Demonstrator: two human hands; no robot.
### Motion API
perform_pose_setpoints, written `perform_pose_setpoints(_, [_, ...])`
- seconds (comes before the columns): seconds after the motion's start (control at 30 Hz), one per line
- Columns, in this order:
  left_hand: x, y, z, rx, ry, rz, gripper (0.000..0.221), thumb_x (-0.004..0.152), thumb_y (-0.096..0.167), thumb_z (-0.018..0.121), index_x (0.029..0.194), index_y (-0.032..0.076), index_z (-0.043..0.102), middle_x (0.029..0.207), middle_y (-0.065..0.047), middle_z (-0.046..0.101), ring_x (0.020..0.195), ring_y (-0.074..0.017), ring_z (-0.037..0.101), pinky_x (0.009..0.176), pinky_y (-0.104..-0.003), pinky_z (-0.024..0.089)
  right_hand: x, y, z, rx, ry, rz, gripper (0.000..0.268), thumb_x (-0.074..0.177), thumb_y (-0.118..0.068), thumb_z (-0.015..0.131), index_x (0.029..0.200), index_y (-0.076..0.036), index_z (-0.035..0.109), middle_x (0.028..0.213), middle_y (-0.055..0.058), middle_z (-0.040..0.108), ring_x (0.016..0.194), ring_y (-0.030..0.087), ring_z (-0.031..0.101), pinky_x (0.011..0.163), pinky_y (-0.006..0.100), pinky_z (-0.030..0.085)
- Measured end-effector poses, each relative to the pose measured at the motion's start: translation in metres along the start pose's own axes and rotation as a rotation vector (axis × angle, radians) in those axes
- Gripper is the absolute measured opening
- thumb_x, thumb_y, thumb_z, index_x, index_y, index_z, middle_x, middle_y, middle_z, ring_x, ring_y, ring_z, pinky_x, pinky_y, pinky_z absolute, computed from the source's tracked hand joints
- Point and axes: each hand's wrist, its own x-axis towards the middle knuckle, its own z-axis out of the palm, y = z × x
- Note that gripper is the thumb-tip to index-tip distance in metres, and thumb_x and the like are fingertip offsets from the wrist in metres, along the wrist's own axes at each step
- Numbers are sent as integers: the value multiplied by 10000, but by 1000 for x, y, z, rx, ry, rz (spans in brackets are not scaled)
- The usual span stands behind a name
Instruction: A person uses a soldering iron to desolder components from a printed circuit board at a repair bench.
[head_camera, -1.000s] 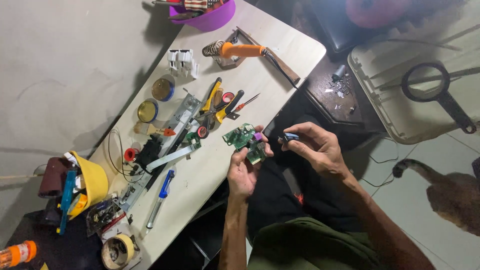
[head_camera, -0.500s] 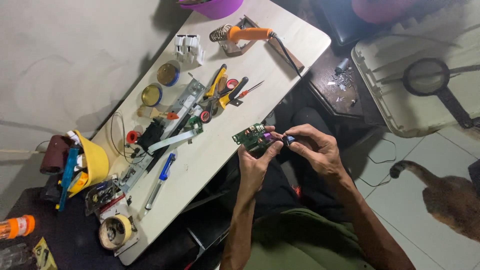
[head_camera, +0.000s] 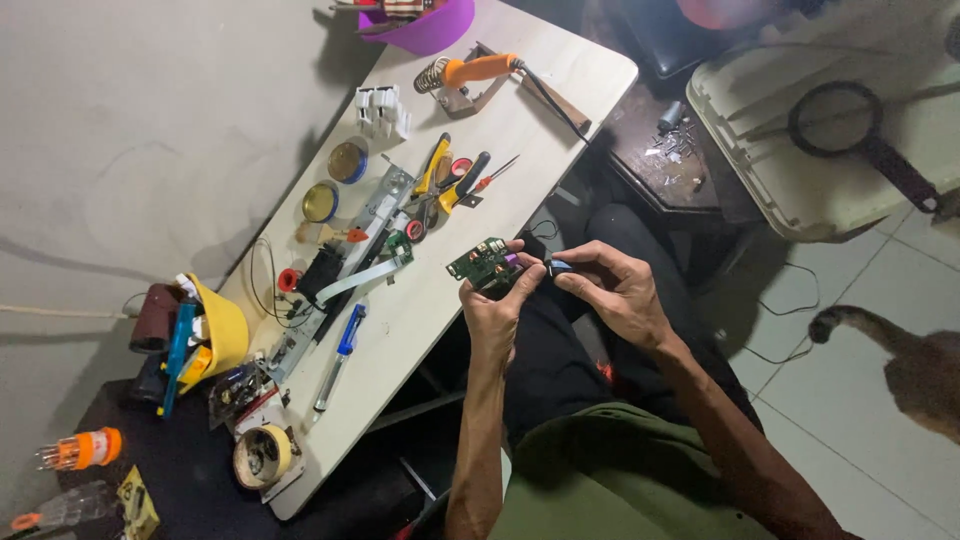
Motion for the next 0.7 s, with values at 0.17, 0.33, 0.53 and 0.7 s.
perform_pose_setpoints(0.17, [2,17,1,106,-2,33,340,787,-98,831,1107,-91,718,846,-158,753,814,-146,718,805,-287,596,-3,3,3,8,22,69,236,890,1,783,1120,41,747,936,176,742,887,111,640,713,271,584])
perform_pose_setpoints(0.33, [2,36,6,354,8,108,313,763,-42,868,1059,-14,770,826,-131,772,781,-142,739,777,-274,608,-2,4,5,-10,25,125,261,887,-48,800,1126,45,752,894,180,738,871,115,666,714,283,599])
perform_pose_setpoints(0.53, [8,33,2,321,84,127,306,785,-4,872,1068,-28,759,858,-144,771,790,-140,723,770,-284,615,-2,10,2,95,53,178,292,913,-69,775,1169,62,725,893,189,746,828,153,715,753,294,620])
perform_pose_setpoints(0.7, [15,39,-8,258,-24,151,294,796,-78,832,1071,-66,729,862,-176,764,815,-180,744,776,-306,622,-1,16,-6,140,81,202,308,919,-69,767,1191,65,715,860,166,739,821,149,721,784,305,621])
